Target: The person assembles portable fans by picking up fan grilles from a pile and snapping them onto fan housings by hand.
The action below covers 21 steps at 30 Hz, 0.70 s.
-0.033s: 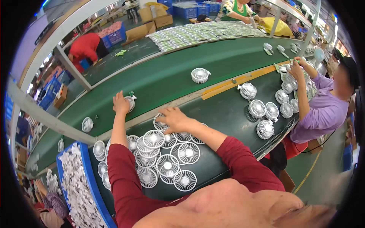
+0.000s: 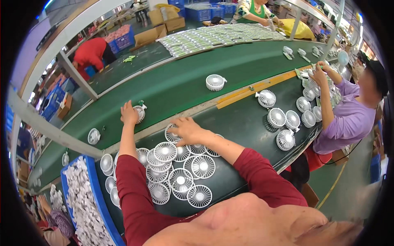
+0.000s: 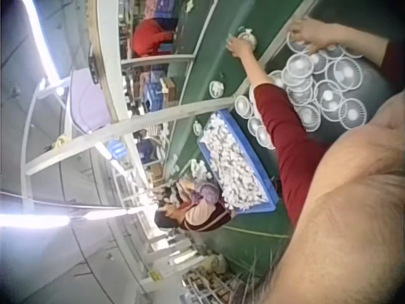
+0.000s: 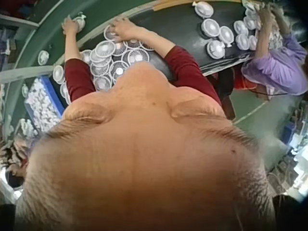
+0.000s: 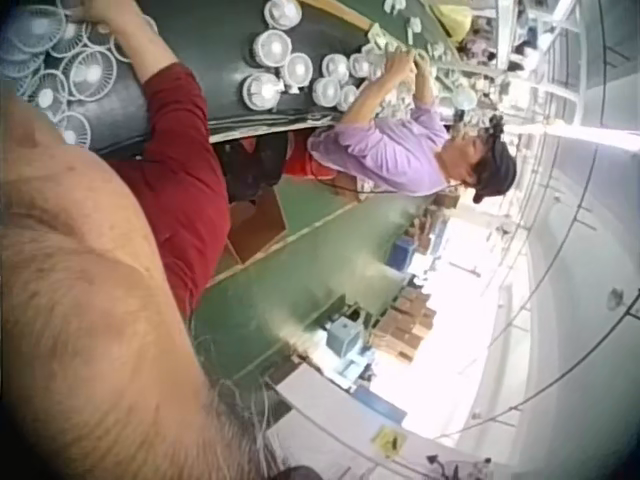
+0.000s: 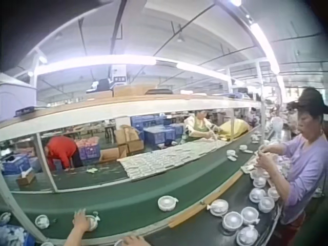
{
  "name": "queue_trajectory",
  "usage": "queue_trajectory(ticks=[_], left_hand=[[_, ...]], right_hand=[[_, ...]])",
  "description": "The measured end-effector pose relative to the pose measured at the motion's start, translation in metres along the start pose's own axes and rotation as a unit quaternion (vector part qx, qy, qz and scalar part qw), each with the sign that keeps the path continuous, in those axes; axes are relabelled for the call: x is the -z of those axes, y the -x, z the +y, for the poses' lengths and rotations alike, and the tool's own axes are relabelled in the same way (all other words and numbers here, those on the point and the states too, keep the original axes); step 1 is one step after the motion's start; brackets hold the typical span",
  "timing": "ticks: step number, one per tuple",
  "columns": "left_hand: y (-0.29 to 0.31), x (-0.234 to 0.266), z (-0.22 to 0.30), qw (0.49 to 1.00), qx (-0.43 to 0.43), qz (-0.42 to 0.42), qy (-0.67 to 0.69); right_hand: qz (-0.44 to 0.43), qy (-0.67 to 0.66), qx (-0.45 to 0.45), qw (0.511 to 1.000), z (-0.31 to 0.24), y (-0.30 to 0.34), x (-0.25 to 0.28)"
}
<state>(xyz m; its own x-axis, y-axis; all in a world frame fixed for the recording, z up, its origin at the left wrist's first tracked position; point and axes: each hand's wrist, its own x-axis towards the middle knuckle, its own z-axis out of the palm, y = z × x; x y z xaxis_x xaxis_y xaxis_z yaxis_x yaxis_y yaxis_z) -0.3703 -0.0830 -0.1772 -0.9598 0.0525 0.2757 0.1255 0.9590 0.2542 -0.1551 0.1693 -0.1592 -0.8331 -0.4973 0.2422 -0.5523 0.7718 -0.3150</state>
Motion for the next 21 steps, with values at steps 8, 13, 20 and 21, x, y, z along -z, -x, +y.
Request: queue_trajectory(ticks=[8,13,20,21], left_hand=[[0.009,-0.006,0.000,0.997,0.003,-0.056,0.053],[0.039,0.013,-0.006,0.955,0.011,0.072,0.286],[0.141,0.058,0.104,0.646,0.141,0.020,0.750],[0.151,0.057,0.112,0.620,0.134,0.011,0.773]], right_hand=[[0.095,-0.118,-0.019,0.988,0.010,-0.005,0.013],[0.257,-0.385,-0.033,0.886,-0.010,-0.023,0.038],[0.235,-0.669,-0.066,0.702,-0.015,-0.008,0.062],[0.252,-0.654,-0.075,0.710,-0.019,-0.011,0.060]])
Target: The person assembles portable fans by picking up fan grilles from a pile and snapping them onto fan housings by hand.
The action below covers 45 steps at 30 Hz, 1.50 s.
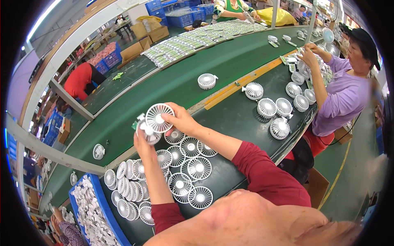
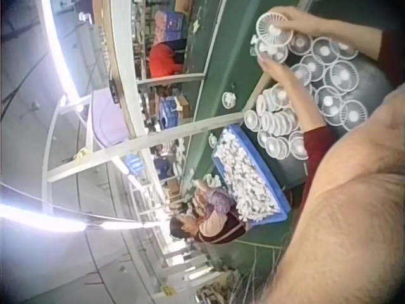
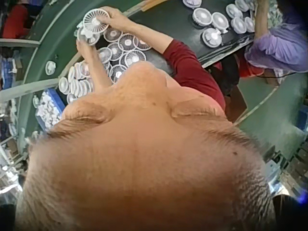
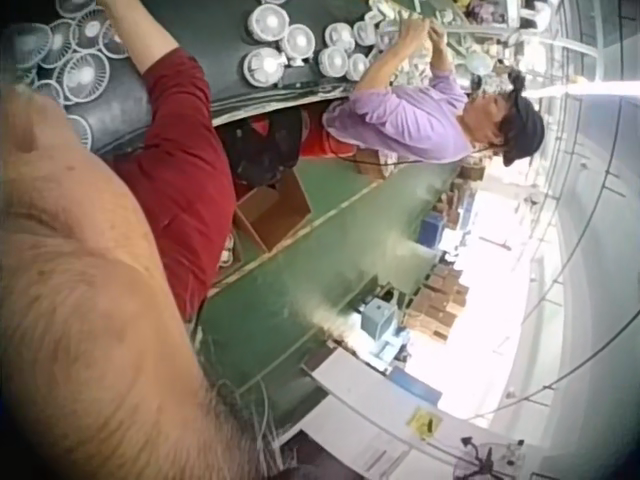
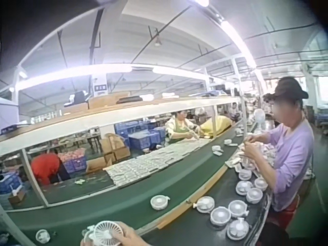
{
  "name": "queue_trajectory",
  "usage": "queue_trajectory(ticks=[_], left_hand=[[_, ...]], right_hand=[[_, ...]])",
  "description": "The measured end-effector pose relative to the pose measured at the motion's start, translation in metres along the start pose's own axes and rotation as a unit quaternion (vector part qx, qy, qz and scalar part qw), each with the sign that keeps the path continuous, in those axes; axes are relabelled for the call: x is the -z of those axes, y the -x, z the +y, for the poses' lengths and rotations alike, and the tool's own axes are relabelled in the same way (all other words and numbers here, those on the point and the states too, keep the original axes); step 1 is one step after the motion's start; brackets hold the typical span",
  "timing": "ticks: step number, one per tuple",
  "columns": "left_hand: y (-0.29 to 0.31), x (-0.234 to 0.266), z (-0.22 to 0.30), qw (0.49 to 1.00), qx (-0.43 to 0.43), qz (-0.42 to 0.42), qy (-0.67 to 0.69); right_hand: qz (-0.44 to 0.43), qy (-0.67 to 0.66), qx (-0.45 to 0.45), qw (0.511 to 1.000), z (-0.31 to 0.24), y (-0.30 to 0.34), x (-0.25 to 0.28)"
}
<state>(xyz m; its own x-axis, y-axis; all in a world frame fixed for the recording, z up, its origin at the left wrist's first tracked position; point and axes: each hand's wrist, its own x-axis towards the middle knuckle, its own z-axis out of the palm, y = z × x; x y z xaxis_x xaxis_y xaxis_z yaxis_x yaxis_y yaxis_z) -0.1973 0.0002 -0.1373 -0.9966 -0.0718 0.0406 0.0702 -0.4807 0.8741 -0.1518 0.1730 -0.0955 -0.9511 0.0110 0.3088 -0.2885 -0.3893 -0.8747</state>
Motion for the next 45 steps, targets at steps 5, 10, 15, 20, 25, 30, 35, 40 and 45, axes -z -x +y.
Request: queue_trajectory(ticks=[5,10,15,20,25,30,35,40,45], left_hand=[[0.024,0.002,-0.006,0.966,0.129,-0.109,0.194],[0.036,-0.008,0.010,0.936,0.191,-0.132,0.266],[0.037,-0.007,0.021,0.933,0.201,-0.126,0.271],[0.034,-0.007,0.021,0.933,0.157,-0.140,0.293],[0.045,-0.019,0.021,0.972,0.106,-0.067,0.199],[0.062,-0.040,0.018,0.990,-0.036,0.004,0.134],[0.081,-0.052,0.017,0.966,-0.256,0.008,-0.023],[0.072,-0.050,0.009,0.960,-0.276,0.013,-0.044],[0.042,-0.016,-0.002,0.932,-0.269,-0.041,-0.238]], right_hand=[[0.011,0.244,0.085,0.966,0.002,0.002,0.001],[-0.009,0.443,0.218,0.870,0.009,0.004,0.000],[-0.041,0.457,0.250,0.853,0.002,0.006,0.001],[-0.131,0.352,0.194,0.906,0.024,0.004,0.000],[-0.162,0.374,0.234,0.883,0.030,0.010,-0.010],[-0.169,0.365,0.237,0.884,0.034,0.012,-0.009],[-0.187,0.211,0.161,0.946,0.031,0.027,-0.030],[-0.167,0.168,0.114,0.965,0.031,0.026,-0.027],[-0.103,0.303,0.052,0.946,0.055,-0.006,-0.012]])
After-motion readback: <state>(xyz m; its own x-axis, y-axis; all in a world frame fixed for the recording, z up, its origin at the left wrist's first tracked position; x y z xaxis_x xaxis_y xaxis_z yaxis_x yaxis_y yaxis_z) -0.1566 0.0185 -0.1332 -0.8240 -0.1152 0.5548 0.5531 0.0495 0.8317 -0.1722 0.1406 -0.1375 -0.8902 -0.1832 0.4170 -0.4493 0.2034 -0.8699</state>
